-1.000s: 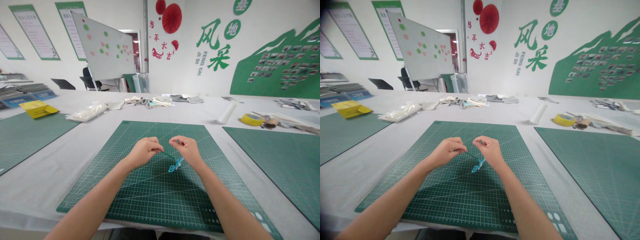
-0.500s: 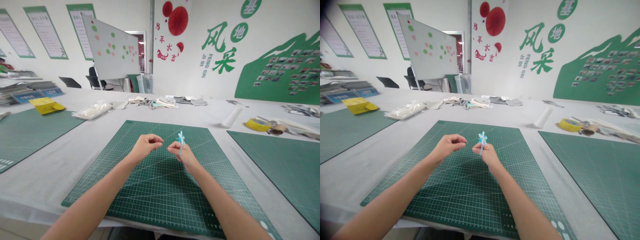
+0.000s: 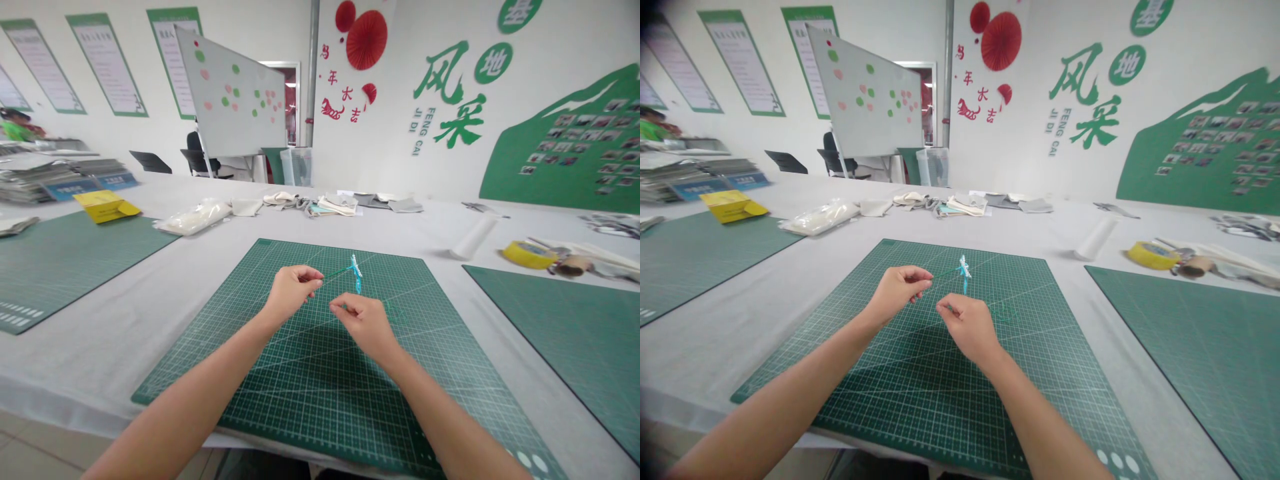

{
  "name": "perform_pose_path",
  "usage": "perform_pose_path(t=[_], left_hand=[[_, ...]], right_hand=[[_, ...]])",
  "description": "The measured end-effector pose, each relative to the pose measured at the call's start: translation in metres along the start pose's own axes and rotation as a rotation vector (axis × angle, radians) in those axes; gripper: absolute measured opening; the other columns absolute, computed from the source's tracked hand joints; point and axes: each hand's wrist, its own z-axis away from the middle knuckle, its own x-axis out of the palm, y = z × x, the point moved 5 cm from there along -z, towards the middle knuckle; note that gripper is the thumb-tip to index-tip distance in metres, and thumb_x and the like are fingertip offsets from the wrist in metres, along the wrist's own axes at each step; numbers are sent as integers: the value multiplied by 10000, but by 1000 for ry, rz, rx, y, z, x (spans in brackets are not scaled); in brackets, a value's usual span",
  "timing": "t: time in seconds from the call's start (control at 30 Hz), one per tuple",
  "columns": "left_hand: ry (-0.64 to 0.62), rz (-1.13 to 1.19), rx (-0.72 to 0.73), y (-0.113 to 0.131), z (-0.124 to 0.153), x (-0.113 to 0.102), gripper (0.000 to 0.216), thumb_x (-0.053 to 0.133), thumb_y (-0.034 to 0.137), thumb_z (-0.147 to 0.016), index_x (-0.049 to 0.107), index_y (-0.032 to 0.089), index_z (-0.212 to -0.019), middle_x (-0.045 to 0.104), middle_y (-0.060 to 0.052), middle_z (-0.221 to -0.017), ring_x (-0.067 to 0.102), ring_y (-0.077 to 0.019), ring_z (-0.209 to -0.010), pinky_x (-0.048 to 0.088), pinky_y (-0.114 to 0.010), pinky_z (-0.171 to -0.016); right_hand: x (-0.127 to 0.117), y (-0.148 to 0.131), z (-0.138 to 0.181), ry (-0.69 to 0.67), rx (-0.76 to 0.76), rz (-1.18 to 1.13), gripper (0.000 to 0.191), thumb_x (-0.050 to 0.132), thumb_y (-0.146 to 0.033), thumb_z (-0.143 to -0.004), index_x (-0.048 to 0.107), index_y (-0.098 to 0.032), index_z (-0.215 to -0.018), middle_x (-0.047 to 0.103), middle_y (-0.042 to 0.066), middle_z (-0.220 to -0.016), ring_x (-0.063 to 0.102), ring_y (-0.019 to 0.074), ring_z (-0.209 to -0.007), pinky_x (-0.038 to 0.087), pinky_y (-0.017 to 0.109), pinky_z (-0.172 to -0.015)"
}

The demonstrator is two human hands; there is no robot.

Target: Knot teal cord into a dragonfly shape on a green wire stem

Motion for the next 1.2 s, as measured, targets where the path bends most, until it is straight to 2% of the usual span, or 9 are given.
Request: perform_pose_path(t=[0.17, 0.3, 0.5, 0.67, 0.83, 0.93, 1.03, 1.1, 1.2], left_hand=[[72, -266, 175, 8, 4, -2, 94, 625, 193, -735, 705, 187, -784, 659, -20, -739, 574, -123, -598, 451, -256, -595], [89, -484, 291, 14, 8, -1, 132, 595, 181, -774, 715, 220, -814, 652, -13, -785, 592, -154, -731, 439, -270, -675], [9, -616, 369, 17, 12, 6, 174, 556, 211, -827, 722, 247, -868, 656, -5, -856, 594, -161, -789, 427, -264, -712], [-85, -674, 433, 21, 15, 11, 214, 513, 236, -867, 724, 259, -896, 651, -4, -854, 596, -154, -789, 417, -256, -693], [-253, -682, 513, 24, 16, 16, 232, 504, 198, -868, 725, 255, -909, 657, -5, -880, 601, -146, -799, 422, -243, -714], [-344, -652, 535, 26, 18, 18, 228, 505, 185, -865, 723, 241, -905, 657, -6, -881, 603, -143, -799, 429, -241, -720], [-407, -578, 536, 30, 20, 18, 214, 514, 175, -860, 721, 222, -882, 650, -8, -865, 599, -136, -784, 435, -240, -717], [-439, -484, 520, 33, 21, 18, 197, 527, 173, -854, 720, 210, -866, 643, -12, -855, 596, -129, -774, 440, -238, -717], [-458, -311, 475, 37, 21, 15, 160, 561, 174, -833, 720, 195, -844, 630, -20, -839, 596, -124, -770, 448, -239, -721]], right_hand=[[-2, -7, 4, 14, -83, 63, 191, 489, -225, -881, 662, -224, -800, 672, -19, -734, 593, 128, -667, 402, 243, -641], [-6, -13, 6, 79, -166, 184, 224, 454, -227, -906, 670, -221, -848, 697, 11, -808, 626, 139, -731, 427, 248, -682], [-21, -15, 8, 244, -238, 361, 239, 448, -232, -918, 685, -209, -895, 710, 40, -829, 640, 147, -741, 440, 245, -696], [-31, -11, 6, 288, -212, 362, 227, 463, -253, -916, 687, -216, -913, 714, 29, -847, 641, 141, -736, 445, 245, -697], [-36, -2, 0, 265, -144, 226, 202, 497, -271, -898, 694, -230, -877, 712, 9, -863, 636, 139, -767, 440, 249, -707], [-40, 8, -5, 232, -64, 118, 181, 543, -304, -866, 700, -225, -824, 675, -3, -738, 588, 130, -668, 413, 248, -633], [-41, 24, -11, 181, 60, -13, 182, 604, -356, -810, 704, -211, -763, 468, -44, -498, 412, 102, -493, 315, 246, -508], [-39, 35, -14, 148, 143, -162, 194, 649, -384, -760, 698, -199, -730, 342, -66, -459, 317, 91, -467, 257, 245, -478], [-33, 47, -16, 102, 262, -430, 227, 696, -408, -698, 680, -183, -720, 342, -75, -468, 263, 75, -457, 212, 242, -461]])
